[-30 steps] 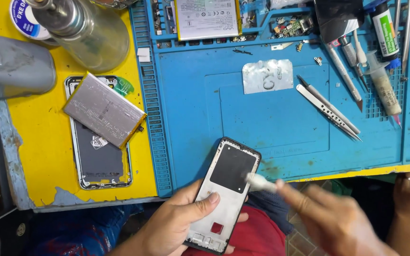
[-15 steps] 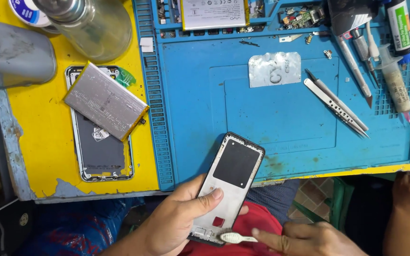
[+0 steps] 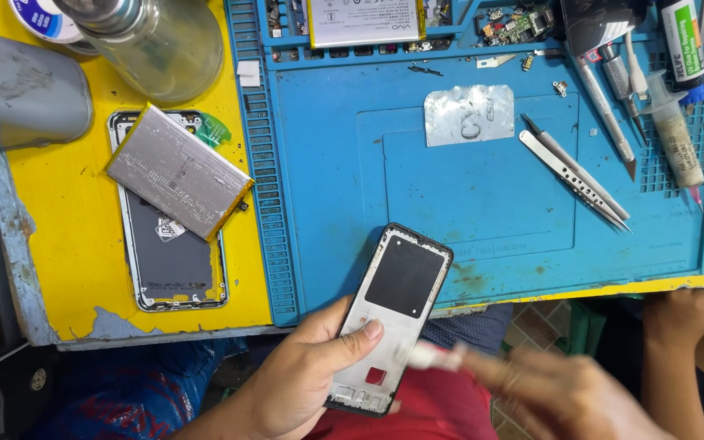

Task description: Brushing and prying internal components of a disassembled mobile phone on a repair bench.

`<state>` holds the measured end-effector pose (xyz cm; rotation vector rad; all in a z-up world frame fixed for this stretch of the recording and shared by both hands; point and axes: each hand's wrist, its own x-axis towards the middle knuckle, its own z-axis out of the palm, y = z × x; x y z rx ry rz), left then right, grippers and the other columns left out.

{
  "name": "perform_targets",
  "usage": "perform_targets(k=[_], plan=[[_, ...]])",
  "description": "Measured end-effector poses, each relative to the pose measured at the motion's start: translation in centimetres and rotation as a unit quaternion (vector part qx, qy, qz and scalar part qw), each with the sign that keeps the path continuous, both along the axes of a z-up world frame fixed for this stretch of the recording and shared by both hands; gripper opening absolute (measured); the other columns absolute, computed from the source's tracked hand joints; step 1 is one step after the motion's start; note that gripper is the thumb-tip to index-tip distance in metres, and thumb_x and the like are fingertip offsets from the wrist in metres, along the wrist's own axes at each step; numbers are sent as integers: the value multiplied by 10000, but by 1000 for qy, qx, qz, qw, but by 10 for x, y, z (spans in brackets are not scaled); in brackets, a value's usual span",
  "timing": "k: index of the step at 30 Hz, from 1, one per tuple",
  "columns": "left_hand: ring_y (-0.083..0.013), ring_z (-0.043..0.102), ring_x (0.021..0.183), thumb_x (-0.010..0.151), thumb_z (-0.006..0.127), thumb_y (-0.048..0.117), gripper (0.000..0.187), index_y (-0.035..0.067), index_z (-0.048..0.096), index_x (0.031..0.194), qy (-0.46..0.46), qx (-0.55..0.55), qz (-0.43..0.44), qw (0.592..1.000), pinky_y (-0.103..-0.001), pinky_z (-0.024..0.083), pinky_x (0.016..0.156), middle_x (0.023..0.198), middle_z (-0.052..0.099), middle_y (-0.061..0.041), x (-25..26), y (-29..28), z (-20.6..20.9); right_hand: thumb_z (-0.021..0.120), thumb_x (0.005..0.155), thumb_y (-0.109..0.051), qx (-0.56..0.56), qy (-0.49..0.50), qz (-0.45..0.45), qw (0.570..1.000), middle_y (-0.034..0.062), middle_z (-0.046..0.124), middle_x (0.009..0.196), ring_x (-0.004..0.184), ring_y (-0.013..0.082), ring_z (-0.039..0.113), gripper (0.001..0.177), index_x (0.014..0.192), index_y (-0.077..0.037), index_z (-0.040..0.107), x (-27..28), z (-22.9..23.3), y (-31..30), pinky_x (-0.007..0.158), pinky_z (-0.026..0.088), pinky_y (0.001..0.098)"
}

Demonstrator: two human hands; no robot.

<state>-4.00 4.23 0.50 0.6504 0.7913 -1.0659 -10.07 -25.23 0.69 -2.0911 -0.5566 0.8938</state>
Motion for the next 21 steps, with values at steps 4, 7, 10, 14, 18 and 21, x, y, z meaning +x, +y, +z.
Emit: perform_targets(k=[4,7,10,14,18,21], plan=[[-317,730,1015,911,604,72,519,10,647,1425,-14,13,12,1000,-423,604,847,1234,766,-215,-4,-3,-4,630,1032,-305,24,1,81,996,21,604,813,590,208,659,534,1552,-239,526,-19,-14,-1,560,572,341],[-333,759,917,939,608,110,475,32,678,1402,17,20,-12,1000,-430,617,593,1100,793,-274,0,-1,0,680,903,-206,-73,-77,-66,992,-10,514,658,468,128,558,625,1513,-238,547,1,5,-1,483,516,218],[-305,735,1051,919,599,75,498,1,648,1410,-52,17,0,998,-409,602,919,1242,769,-201,-7,-4,-8,638,1027,-337,0,23,79,997,13,575,785,618,194,678,563,1570,-266,508,-22,-15,-6,576,572,339],[-371,722,1071,924,574,58,523,23,642,1442,10,16,34,999,-479,627,822,1275,755,-259,-2,-5,-2,687,912,-237,-65,-46,-56,995,-6,518,701,480,145,556,623,1521,-251,557,-9,1,-5,491,500,237],[-313,729,1030,920,597,78,492,12,663,1403,-30,30,6,999,-432,609,853,1223,772,-216,-4,-6,-4,673,954,-245,-34,-24,-13,999,3,520,707,512,168,592,581,1525,-266,566,-9,3,1,498,496,308],[-264,716,1035,932,596,105,468,13,664,1385,-75,26,0,997,-393,594,888,1219,770,-185,-12,-2,-15,656,952,-275,-63,-1,-27,998,-21,474,677,458,158,560,589,1533,-330,571,-6,7,7,470,475,324]])
